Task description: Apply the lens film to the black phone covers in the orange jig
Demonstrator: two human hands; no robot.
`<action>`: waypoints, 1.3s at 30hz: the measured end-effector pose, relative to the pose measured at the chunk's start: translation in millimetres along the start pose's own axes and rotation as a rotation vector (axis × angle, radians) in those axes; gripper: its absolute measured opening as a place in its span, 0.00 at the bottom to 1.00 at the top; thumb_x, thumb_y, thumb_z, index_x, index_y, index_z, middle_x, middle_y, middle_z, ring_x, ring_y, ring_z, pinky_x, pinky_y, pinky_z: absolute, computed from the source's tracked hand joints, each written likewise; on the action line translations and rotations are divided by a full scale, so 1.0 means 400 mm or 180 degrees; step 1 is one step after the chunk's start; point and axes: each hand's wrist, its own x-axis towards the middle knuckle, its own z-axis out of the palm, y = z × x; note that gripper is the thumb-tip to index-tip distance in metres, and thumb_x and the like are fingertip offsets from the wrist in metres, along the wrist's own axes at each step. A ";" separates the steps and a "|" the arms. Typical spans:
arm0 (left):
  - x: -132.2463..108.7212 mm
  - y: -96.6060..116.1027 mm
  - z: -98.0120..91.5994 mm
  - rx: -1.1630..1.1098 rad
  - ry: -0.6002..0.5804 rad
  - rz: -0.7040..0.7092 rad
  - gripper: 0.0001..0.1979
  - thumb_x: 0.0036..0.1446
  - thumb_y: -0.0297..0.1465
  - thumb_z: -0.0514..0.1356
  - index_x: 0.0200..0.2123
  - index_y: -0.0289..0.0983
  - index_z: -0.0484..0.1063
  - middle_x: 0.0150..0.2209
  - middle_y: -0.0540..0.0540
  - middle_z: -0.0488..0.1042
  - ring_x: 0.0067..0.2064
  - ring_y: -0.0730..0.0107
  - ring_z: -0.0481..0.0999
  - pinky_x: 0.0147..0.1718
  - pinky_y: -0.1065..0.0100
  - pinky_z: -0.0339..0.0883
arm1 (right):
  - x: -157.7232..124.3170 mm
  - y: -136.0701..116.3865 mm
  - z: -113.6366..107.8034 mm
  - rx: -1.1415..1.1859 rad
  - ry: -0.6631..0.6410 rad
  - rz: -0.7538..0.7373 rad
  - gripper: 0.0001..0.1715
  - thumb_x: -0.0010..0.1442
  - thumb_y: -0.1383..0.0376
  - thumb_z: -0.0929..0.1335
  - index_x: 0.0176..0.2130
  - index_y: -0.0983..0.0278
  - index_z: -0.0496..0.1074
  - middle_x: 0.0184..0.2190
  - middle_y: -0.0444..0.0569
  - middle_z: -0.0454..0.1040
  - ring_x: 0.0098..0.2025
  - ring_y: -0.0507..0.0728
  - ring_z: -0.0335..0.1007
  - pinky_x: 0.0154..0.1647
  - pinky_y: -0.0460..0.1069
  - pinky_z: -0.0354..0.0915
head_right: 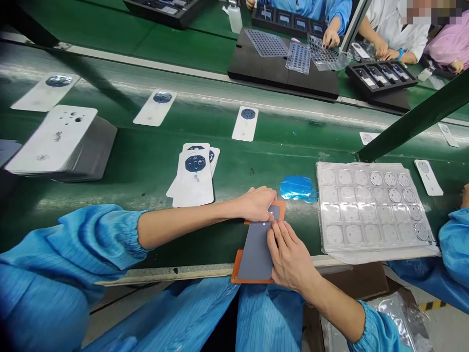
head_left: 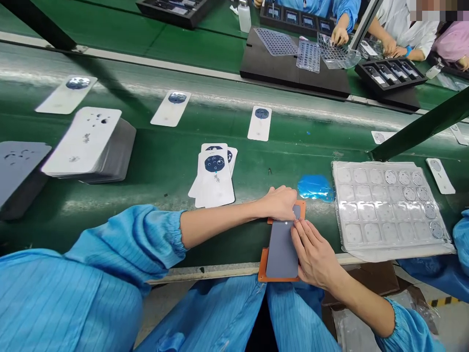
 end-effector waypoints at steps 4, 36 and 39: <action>-0.004 -0.004 -0.012 -0.0077 -0.0007 0.0109 0.17 0.48 0.39 0.65 0.39 0.35 0.72 0.44 0.38 0.76 0.49 0.49 0.72 0.46 0.55 0.63 | -0.004 -0.005 0.009 -0.0027 0.0143 0.0040 0.43 0.54 0.62 0.65 0.63 0.83 0.59 0.65 0.73 0.57 0.68 0.74 0.50 0.70 0.64 0.49; -0.202 -0.020 -0.022 -0.2328 0.1128 0.1414 0.15 0.56 0.40 0.65 0.40 0.34 0.77 0.36 0.45 0.79 0.39 0.60 0.78 0.41 0.64 0.69 | 0.087 0.053 -0.119 0.2813 0.2210 0.1393 0.07 0.65 0.62 0.67 0.41 0.61 0.75 0.36 0.49 0.80 0.38 0.57 0.77 0.38 0.49 0.71; -0.185 0.006 -0.014 -0.2935 0.1340 0.1044 0.13 0.56 0.38 0.64 0.39 0.33 0.76 0.35 0.46 0.79 0.36 0.63 0.77 0.36 0.67 0.69 | 0.104 0.049 -0.145 0.3536 0.2058 0.1582 0.11 0.63 0.58 0.69 0.41 0.62 0.74 0.38 0.50 0.80 0.39 0.57 0.76 0.40 0.50 0.70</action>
